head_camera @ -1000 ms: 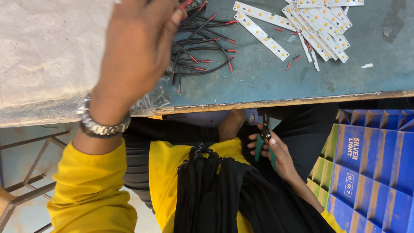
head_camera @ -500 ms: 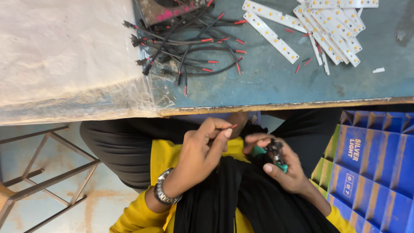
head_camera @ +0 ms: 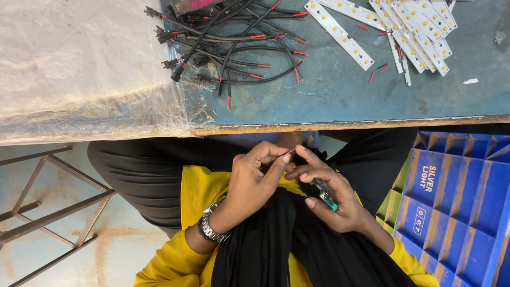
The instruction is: The person strips the ends of black wires with red inner conductors using pliers, then applies solder to the exposed tips using a soldering iron and solder paste. The person handles multiple wires one at a time and places the finished wires on the table.
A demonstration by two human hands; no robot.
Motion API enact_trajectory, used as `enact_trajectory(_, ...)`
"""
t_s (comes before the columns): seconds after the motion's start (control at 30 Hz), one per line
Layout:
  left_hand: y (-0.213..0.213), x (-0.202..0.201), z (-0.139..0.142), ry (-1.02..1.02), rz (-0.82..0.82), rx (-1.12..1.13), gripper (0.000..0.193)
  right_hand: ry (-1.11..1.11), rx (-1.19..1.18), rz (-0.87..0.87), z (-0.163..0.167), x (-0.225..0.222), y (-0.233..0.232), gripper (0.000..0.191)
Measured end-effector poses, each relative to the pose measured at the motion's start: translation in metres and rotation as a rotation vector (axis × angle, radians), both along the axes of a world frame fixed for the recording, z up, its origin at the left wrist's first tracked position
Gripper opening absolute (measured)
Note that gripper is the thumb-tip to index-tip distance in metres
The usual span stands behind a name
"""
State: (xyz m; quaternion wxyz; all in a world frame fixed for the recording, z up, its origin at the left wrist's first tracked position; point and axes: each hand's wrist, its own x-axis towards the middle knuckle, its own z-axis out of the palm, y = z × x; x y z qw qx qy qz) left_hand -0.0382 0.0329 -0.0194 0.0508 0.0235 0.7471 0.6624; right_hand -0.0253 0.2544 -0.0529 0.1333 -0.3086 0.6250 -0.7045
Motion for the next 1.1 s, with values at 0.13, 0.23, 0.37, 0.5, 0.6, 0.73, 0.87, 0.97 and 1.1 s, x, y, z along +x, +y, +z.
enact_trajectory(0.13,0.004,0.001,-0.005,0.001,0.075,0.082,0.013,-0.015,-0.001,0.009,-0.002,0.002,0.0,0.045)
enact_trajectory(0.23,0.006,0.001,-0.01,-0.011,0.101,0.127,0.012,-0.099,-0.086,0.043,-0.003,0.006,-0.001,0.043)
enact_trajectory(0.37,0.01,0.003,-0.015,0.011,0.127,0.194,0.008,-0.362,-0.201,-0.072,-0.006,0.011,-0.002,0.046)
enact_trajectory(0.5,0.014,0.002,-0.013,0.052,0.115,0.198,0.008,-0.502,-0.03,-0.106,-0.02,0.012,-0.006,0.055)
enact_trajectory(0.6,0.019,0.002,-0.01,0.009,0.125,0.241,0.01,-0.518,0.069,-0.105,-0.034,0.015,-0.007,0.068)
enact_trajectory(0.73,0.021,0.001,-0.01,0.042,0.14,0.182,0.01,-0.569,0.13,-0.1,-0.044,0.021,-0.005,0.079)
enact_trajectory(0.87,0.022,0.0,-0.013,0.122,0.149,0.13,0.009,-0.546,0.102,-0.107,-0.041,0.02,-0.009,0.081)
enact_trajectory(0.97,0.024,0.001,-0.017,0.16,0.149,0.145,0.009,-0.465,0.143,-0.134,-0.03,0.016,-0.014,0.075)
enact_trajectory(1.1,0.026,0.002,-0.024,0.189,0.152,0.152,0.007,-0.298,0.334,-0.238,-0.017,0.01,-0.021,0.059)
